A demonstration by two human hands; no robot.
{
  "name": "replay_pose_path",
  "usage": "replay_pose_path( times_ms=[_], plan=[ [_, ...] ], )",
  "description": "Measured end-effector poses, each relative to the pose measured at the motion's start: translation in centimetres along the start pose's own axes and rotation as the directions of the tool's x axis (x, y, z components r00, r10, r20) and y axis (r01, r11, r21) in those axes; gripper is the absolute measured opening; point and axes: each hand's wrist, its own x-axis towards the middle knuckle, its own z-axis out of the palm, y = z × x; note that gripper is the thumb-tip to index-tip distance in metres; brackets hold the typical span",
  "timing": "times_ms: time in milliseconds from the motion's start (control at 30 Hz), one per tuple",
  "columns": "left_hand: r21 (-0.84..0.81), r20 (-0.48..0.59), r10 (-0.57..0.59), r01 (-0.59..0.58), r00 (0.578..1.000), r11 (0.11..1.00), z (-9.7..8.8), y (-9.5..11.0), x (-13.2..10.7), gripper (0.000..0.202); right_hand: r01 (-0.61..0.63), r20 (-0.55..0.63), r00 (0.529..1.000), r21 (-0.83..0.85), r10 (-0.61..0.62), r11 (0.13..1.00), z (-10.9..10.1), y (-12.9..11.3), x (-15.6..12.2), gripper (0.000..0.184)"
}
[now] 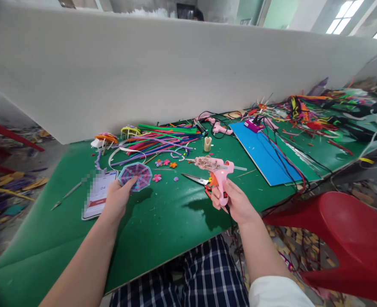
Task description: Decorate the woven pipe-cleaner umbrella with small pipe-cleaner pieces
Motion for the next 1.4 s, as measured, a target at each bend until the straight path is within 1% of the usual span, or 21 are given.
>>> replay_pose_path(
  times_ms=[100, 200, 267, 333, 400, 467, 533, 667, 733, 867, 967, 1067, 1200, 1267, 1333, 1400],
  plan=[
    [0.036, -0.020, -0.001, 0.002, 1.000, 0.999, 0.0, -0.3, 0.1, 0.037, 0.053, -0.039, 0.998, 0.000, -0.053, 0.999, 0.3, 0.7, 0.5, 0.039],
    [0.063, -0.018, -0.010, 0.011, 1.000, 0.998, -0.1, -0.5, 0.1, 0.036, 0.058, -0.053, 0.997, 0.060, -0.055, 0.996, 0.3, 1.2, 0.8, 0.037],
    [0.062, -0.018, -0.008, 0.009, 1.000, 0.998, 0.0, -0.5, 0.2, 0.035, 0.049, -0.032, 0.998, 0.137, -0.045, 0.989, 0.3, 1.5, 0.9, 0.032],
    [0.058, -0.021, -0.010, 0.011, 1.000, 0.998, 0.0, -0.4, 0.2, 0.035, 0.079, -0.003, 0.997, 0.178, -0.080, 0.981, 0.4, 1.7, 1.0, 0.026],
    [0.056, -0.012, -0.008, 0.008, 1.000, 0.998, 0.0, -0.4, 0.2, 0.036, 0.142, 0.031, 0.988, 0.151, -0.149, 0.978, 0.5, 1.8, 1.1, 0.026],
    [0.059, -0.002, 0.000, 0.000, 1.000, 0.998, 0.1, -0.4, 0.1, 0.037, 0.179, 0.073, 0.980, 0.105, -0.187, 0.978, 0.6, 1.8, 1.0, 0.025],
    [0.072, -0.003, 0.013, -0.012, 1.000, 0.997, 0.1, -0.4, 0.1, 0.037, 0.166, 0.094, 0.980, 0.081, -0.174, 0.983, 0.6, 1.8, 0.8, 0.025],
    [0.127, -0.019, 0.024, -0.022, 1.000, 0.992, 0.1, -0.3, 0.0, 0.036, 0.165, 0.054, 0.985, 0.000, -0.165, 0.986, 0.9, 2.1, 0.4, 0.024],
    [0.146, -0.021, 0.028, -0.024, 0.999, 0.989, 0.1, -0.2, -0.1, 0.035, 0.172, 0.068, 0.983, -0.007, -0.171, 0.985, 1.0, 2.3, 0.3, 0.025],
    [0.136, 0.002, 0.035, -0.034, 0.999, 0.990, 0.2, -0.1, -0.2, 0.035, 0.176, 0.162, 0.969, 0.069, -0.185, 0.982, 1.4, 2.5, 0.2, 0.031],
    [0.114, 0.021, 0.028, -0.030, 0.999, 0.993, 0.2, -0.2, -0.1, 0.035, 0.120, 0.235, 0.961, 0.116, -0.145, 0.986, 1.8, 2.6, 0.0, 0.025],
    [0.108, 0.025, 0.015, -0.018, 1.000, 0.994, 0.2, -0.3, -0.1, 0.035, 0.091, 0.234, 0.964, 0.160, -0.128, 0.983, 2.2, 2.8, -0.1, 0.025],
    [0.095, 0.028, 0.016, -0.019, 0.999, 0.995, 0.2, -0.2, -0.2, 0.034, 0.106, 0.271, 0.951, 0.178, -0.152, 0.978, 2.5, 3.0, -0.3, 0.037],
    [0.095, 0.029, 0.022, -0.025, 0.999, 0.995, 0.3, -0.1, -0.3, 0.034, 0.104, 0.278, 0.948, 0.195, -0.157, 0.975, 2.8, 3.0, -0.4, 0.036],
    [0.098, 0.034, 0.026, -0.029, 0.999, 0.995, 0.3, -0.1, -0.4, 0.034, 0.098, 0.264, 0.951, 0.227, -0.158, 0.969, 3.0, 2.9, -0.4, 0.032],
    [0.096, 0.048, 0.025, -0.030, 0.999, 0.995, 0.3, -0.1, -0.4, 0.034, 0.096, 0.258, 0.952, 0.255, -0.163, 0.962, 3.2, 2.9, -0.4, 0.032]
  ],
)
